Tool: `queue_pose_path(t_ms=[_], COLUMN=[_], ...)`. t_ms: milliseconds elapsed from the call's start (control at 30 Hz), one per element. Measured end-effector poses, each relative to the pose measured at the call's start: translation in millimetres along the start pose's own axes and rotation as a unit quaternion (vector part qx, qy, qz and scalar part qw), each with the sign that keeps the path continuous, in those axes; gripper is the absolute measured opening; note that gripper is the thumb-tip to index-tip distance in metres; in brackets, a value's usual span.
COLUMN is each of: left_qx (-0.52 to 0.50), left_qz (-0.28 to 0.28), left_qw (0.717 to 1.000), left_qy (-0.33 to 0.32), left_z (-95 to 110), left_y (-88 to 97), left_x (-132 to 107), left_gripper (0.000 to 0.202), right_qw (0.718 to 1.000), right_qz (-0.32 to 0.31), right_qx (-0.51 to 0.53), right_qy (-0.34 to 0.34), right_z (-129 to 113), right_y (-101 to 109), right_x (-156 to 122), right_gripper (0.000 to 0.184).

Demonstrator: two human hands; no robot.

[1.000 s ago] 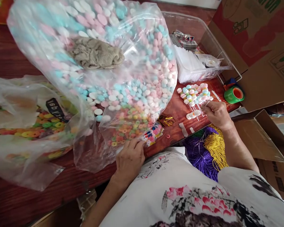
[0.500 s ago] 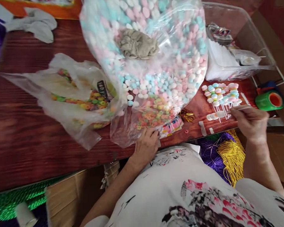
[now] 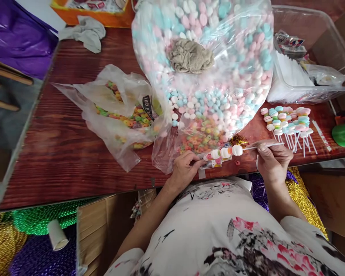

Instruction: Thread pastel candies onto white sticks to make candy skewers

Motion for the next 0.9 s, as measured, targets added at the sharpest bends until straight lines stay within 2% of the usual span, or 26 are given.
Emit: queue_pose_path(t_ms=[100, 300, 500, 667, 800, 900], left_qx=[-0.018, -0.037, -0.035, -0.006, 0.053, 0.068], left_qz=[-0.002, -0.015, -0.021, -0.029, -0.038, -0.033], left_qw=[1.000, 0.998, 0.998, 0.999, 0.993, 0.985], left_qy=[0.007, 0.040, 0.056, -0.012, -0.102, -0.156], left_z=[-3, -9, -10, 0, 12, 20], left_y=[0.3, -0.2, 0.6, -3.4, -11.3, -12.2], left_x=[1, 6, 8, 5, 1, -4], left_gripper=[0.025, 0.027, 0.027, 0.024, 0.024, 0.024], right_qw=[1.000, 0.995, 0.997, 0.999, 0.997, 0.996], right_qz=[0.011, 0.089, 0.069, 0.038, -0.023, -0.038], right_qx=[-0.021, 0.006, -0.008, -0.032, -0.019, 0.017], right_qy=[-0.002, 0.035, 0.021, -0.008, -0.064, -0.080], right_z=[1, -9, 2, 13, 22, 25], right_y=[3, 18, 16, 18, 6, -3], right_x=[-1, -1, -15, -21, -18, -13], right_gripper=[0.006, 0.007, 0.006, 0.003, 0.000, 0.001])
Point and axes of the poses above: each hand's wrist, its own x-axis towards the middle knuckle, its own y-axis out of the back of the hand, z = x × y, the point moved 9 cm from there along x, towards the middle knuckle, and after that the axes turned 9 degrees about y, right-handed, at the moved point
